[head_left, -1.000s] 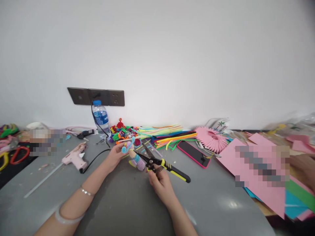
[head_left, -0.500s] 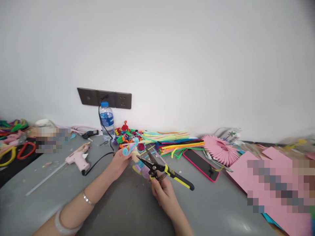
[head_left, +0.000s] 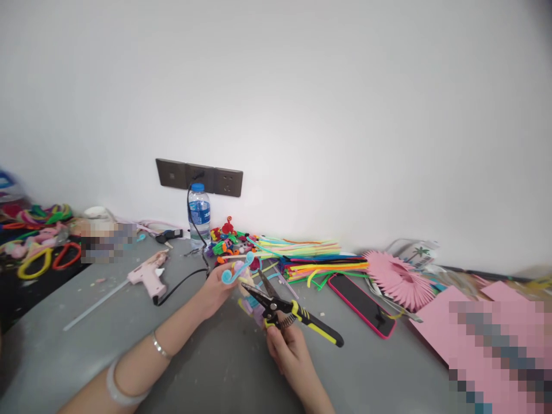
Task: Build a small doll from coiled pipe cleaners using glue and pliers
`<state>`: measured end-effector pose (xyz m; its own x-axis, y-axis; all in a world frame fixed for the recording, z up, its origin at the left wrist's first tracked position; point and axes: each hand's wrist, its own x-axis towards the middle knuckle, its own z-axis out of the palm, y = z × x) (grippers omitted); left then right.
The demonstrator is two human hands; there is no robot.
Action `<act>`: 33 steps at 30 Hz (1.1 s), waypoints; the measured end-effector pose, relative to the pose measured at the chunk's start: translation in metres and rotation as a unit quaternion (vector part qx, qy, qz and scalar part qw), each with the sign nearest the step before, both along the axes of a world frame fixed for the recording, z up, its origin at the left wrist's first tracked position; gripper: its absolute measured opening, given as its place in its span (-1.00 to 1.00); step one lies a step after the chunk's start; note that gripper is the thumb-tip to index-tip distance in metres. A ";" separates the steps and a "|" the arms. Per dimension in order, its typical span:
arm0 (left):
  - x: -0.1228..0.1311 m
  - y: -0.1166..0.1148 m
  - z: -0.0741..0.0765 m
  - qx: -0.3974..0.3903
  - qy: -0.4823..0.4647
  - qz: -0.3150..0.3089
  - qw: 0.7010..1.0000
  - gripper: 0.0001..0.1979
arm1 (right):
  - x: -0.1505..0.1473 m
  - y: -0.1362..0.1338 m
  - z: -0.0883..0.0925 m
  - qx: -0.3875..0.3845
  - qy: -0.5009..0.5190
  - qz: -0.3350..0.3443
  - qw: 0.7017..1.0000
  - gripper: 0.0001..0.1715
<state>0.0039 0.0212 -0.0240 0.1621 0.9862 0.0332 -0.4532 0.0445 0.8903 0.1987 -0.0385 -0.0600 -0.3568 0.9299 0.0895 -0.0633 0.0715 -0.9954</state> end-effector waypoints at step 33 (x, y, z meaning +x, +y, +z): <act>-0.008 -0.005 0.008 0.035 0.029 -0.062 0.997 -0.58 | 0.000 -0.003 0.013 -0.001 0.009 0.026 1.000 -0.40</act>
